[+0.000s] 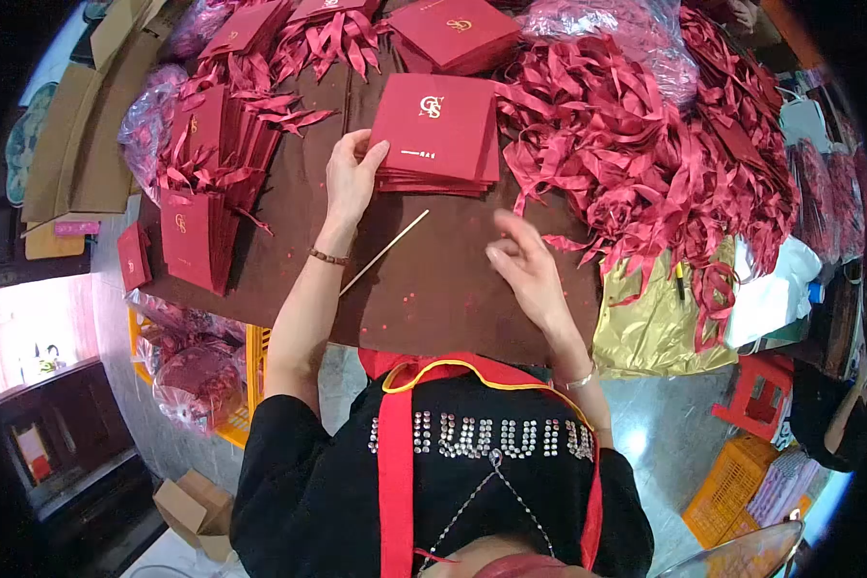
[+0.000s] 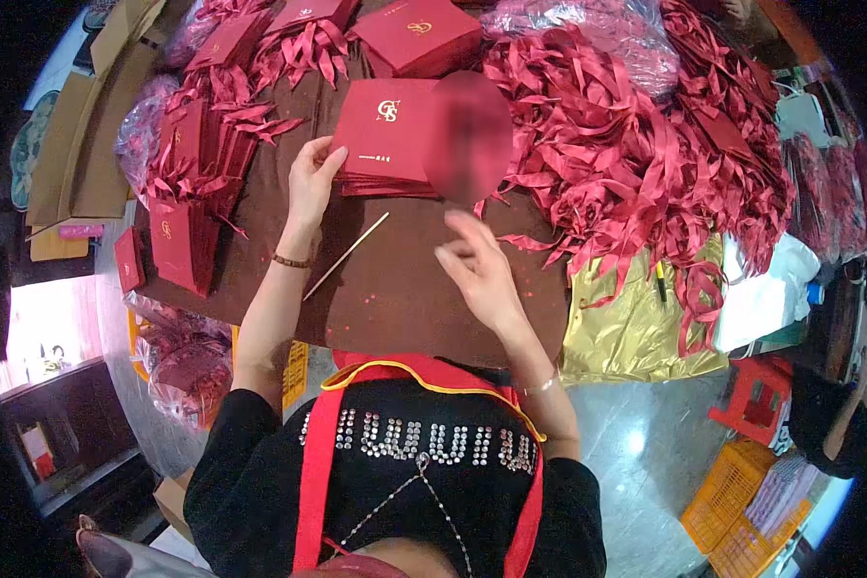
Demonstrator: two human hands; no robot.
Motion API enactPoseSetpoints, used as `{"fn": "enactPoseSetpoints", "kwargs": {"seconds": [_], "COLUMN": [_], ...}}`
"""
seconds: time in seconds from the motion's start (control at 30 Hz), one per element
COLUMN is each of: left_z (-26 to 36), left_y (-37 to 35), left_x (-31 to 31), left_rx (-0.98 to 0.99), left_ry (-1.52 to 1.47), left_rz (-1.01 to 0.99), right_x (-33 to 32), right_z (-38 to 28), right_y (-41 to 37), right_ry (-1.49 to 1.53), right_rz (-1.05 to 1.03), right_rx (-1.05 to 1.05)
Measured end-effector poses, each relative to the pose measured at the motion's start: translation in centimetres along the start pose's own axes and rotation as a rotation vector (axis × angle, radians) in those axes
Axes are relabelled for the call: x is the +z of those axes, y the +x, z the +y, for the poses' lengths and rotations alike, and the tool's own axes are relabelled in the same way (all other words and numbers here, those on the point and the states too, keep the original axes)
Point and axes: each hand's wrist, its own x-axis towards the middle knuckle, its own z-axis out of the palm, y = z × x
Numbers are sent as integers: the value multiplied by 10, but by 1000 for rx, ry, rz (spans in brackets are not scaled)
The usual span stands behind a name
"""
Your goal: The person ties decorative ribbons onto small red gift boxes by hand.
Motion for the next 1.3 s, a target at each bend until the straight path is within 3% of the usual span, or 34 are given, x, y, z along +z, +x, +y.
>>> {"fn": "enactPoseSetpoints", "kwargs": {"seconds": [0.1,0.23,0.33,0.5,0.57,0.63,0.7,0.77,0.8,0.87,0.97,1.03,1.07,1.17,1.23,1.3], "left_z": [0,18,43,59,46,29,32,32,46,70,89,83,79,79,87,101], "left_y": [-6,-28,-57,-120,-143,-158,-165,-158,-150,-130,-111,-109,-110,-110,-111,-123], "left_x": [3,10,6,13,7,2,3,7,15,40,89,135,147,152,142,114], "left_rx": [124,311,675,123,-8,-57,-87,544,557,763,826,891,907,930,933,824], "left_ry": [0,177,466,-466,-304,52,135,579,520,431,417,607,618,564,499,258], "left_rz": [35,163,252,-129,-307,-516,-592,-387,-320,-275,-426,-483,-482,-510,-540,-713], "right_x": [10,12,16,0,-11,-17,-23,-20,-19,-18,-16,-13,-12,-17,-23,-26], "right_z": [-27,-32,-30,-20,-10,8,9,9,7,6,3,2,3,7,8,12], "right_y": [22,44,28,-37,-66,-90,-107,-113,-112,-109,-108,-112,-114,-116,-113,-107], "right_ry": [61,74,126,39,225,184,-88,-109,-165,-249,-256,-380,-502,-468,-414,64], "right_rz": [96,5,67,153,205,298,211,248,233,236,258,294,311,389,418,376], "right_rx": [-26,21,-96,-79,190,161,188,117,123,93,76,64,55,55,40,102]}}
